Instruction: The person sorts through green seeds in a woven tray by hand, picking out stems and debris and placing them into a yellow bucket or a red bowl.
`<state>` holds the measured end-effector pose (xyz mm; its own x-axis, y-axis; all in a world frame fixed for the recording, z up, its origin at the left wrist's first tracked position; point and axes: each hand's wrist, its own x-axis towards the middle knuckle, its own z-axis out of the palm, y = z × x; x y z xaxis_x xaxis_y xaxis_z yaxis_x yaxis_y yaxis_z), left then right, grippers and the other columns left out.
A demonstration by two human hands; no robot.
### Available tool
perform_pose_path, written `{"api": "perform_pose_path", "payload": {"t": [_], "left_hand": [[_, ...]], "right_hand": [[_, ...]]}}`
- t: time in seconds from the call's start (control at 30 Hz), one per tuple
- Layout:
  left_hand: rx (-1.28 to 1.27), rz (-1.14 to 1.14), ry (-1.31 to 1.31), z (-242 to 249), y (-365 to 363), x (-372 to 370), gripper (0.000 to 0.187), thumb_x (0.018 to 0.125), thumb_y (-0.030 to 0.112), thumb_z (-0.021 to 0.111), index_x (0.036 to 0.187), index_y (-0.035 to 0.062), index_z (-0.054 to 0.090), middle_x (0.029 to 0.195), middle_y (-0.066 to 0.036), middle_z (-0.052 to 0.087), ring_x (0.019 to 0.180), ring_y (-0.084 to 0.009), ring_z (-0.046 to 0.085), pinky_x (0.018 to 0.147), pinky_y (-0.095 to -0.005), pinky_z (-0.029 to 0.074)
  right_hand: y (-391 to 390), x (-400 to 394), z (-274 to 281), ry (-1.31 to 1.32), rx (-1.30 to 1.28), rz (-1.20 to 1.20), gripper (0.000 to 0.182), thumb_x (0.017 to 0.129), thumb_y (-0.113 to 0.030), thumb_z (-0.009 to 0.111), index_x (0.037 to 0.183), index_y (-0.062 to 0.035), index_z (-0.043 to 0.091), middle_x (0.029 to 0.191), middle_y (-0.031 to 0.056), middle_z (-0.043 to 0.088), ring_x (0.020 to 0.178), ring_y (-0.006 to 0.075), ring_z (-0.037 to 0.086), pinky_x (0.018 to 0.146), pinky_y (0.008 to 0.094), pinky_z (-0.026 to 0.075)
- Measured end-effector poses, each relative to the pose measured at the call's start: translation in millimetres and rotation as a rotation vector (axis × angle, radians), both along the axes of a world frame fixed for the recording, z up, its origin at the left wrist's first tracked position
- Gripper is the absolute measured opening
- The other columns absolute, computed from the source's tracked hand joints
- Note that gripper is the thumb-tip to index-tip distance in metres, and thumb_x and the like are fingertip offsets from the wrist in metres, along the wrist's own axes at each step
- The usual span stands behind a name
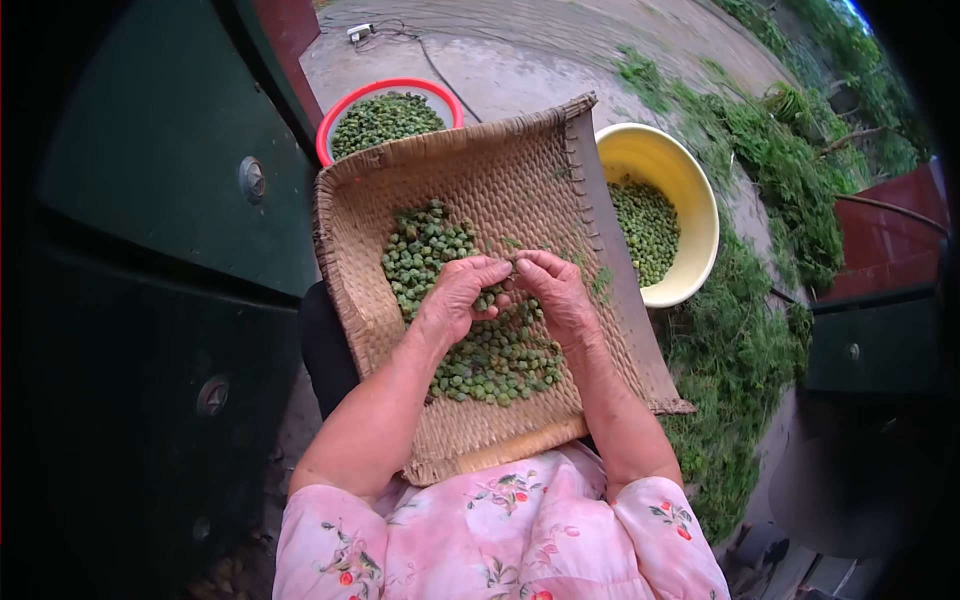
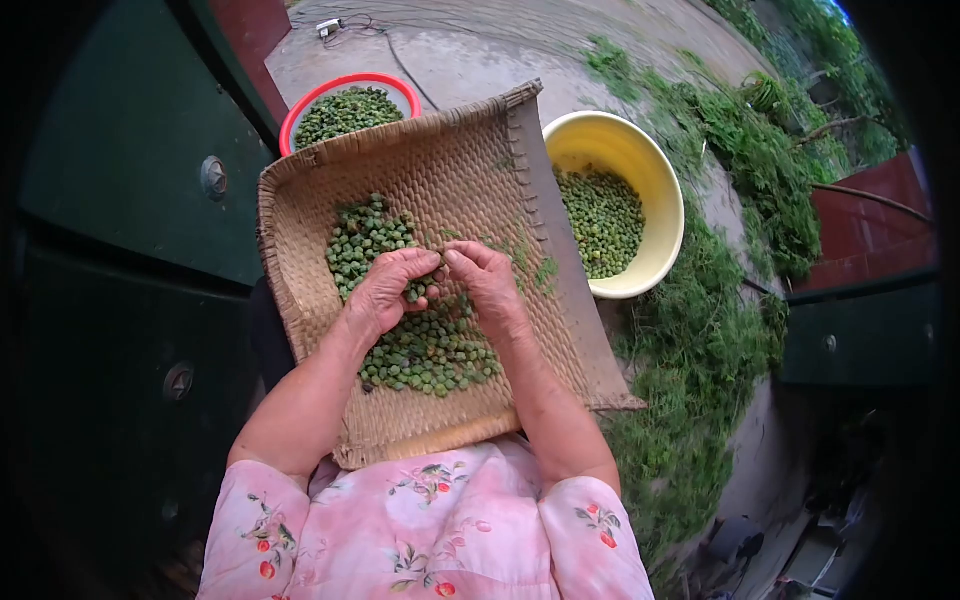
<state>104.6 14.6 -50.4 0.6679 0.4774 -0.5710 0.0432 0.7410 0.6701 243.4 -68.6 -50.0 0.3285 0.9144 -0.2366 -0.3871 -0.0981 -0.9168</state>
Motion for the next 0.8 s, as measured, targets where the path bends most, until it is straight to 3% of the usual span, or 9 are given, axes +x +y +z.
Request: {"api": "perform_pose_path", "payload": {"t": [0.13, 0.23, 0.37, 0.4, 0.53, 0.67, 0.8], "left_hand": [[0.005, 0.017, 0.008, 1.7, -1.7, 1.7, 0.013, 0.085, 0.023, 0.065, 0.087, 0.01, 0.061, 0.073, 0.001, 0.061, 0.059, -0.0079, 0.056, 0.048, -0.0219, 0.045], [0.0, 0.075, 0.021, 0.5, -0.3, -0.9, 0.011, 0.085, 0.02, 0.063, 0.088, 0.0096, 0.06, 0.074, 0.0, 0.061, 0.061, -0.009, 0.057, 0.049, -0.023, 0.046], [-0.078, 0.186, -0.055, 12.5, 3.1, 0.2, 0.009, 0.086, 0.017, 0.06, 0.091, 0.0096, 0.058, 0.08, -0.002, 0.061, 0.066, -0.0118, 0.059, 0.052, -0.0256, 0.047], [-0.091, 0.192, -0.075, 14.1, 3.2, -0.7, 0.009, 0.086, 0.016, 0.059, 0.092, 0.0098, 0.057, 0.083, -0.003, 0.061, 0.07, -0.0136, 0.059, 0.054, -0.0274, 0.049], [-0.132, 0.229, -0.123, 18.8, 4.5, -0.8, 0.013, 0.086, 0.022, 0.06, 0.09, 0.01, 0.058, 0.083, -0.004, 0.061, 0.07, -0.0138, 0.06, 0.054, -0.0279, 0.049], [-0.15, 0.176, -0.054, 9.4, 4.1, -0.6, 0.017, 0.087, 0.027, 0.061, 0.089, 0.0101, 0.058, 0.082, -0.004, 0.061, 0.067, -0.0142, 0.06, 0.053, -0.0276, 0.05], [-0.099, 0.161, -0.018, 7.7, 0.6, 0.7, 0.018, 0.088, 0.026, 0.06, 0.089, 0.0083, 0.058, 0.08, -0.005, 0.062, 0.065, -0.0145, 0.06, 0.053, -0.027, 0.05]], "right_hand": [[0.8, 4.1, -0.2, -0.14, -0.082, -0.044, 0.012, 0.084, -0.01, 0.063, 0.091, -0.0003, 0.064, 0.076, -0.0005, 0.061, 0.068, 0.0065, 0.054, 0.061, 0.0219, 0.044], [3.7, 19.4, 11.9, -0.235, -0.055, -0.218, 0.012, 0.085, -0.015, 0.065, 0.09, -0.0031, 0.064, 0.077, 0.0007, 0.061, 0.071, 0.0074, 0.056, 0.065, 0.0226, 0.046], [-8.7, 59.4, -6.9, -0.841, -0.071, -0.355, 0.015, 0.083, -0.008, 0.063, 0.095, 0.0016, 0.064, 0.079, 0.0039, 0.063, 0.073, 0.0136, 0.06, 0.069, 0.0261, 0.049], [-14.2, 62.0, -12.5, -1.14, -0.099, -0.369, 0.019, 0.081, -0.004, 0.062, 0.099, 0.0012, 0.064, 0.084, 0.0081, 0.064, 0.076, 0.0175, 0.062, 0.071, 0.0279, 0.049], [-20.6, 57.1, -20.5, -1.295, -0.015, -0.184, 0.019, 0.075, -0.004, 0.065, 0.095, -0.0037, 0.065, 0.088, 0.0113, 0.062, 0.082, 0.0261, 0.061, 0.073, 0.0333, 0.048], [-18.1, 41.0, -22.7, -1.576, -0.076, -0.092, 0.021, 0.071, -0.004, 0.066, 0.092, -0.0098, 0.065, 0.089, 0.0082, 0.057, 0.091, 0.0285, 0.052, 0.079, 0.0378, 0.043], [-14.0, 36.9, -24.7, -1.62, -0.109, -0.097, 0.019, 0.07, -0.008, 0.066, 0.089, -0.0077, 0.064, 0.089, 0.0095, 0.055, 0.091, 0.0299, 0.051, 0.077, 0.0402, 0.042]]}}
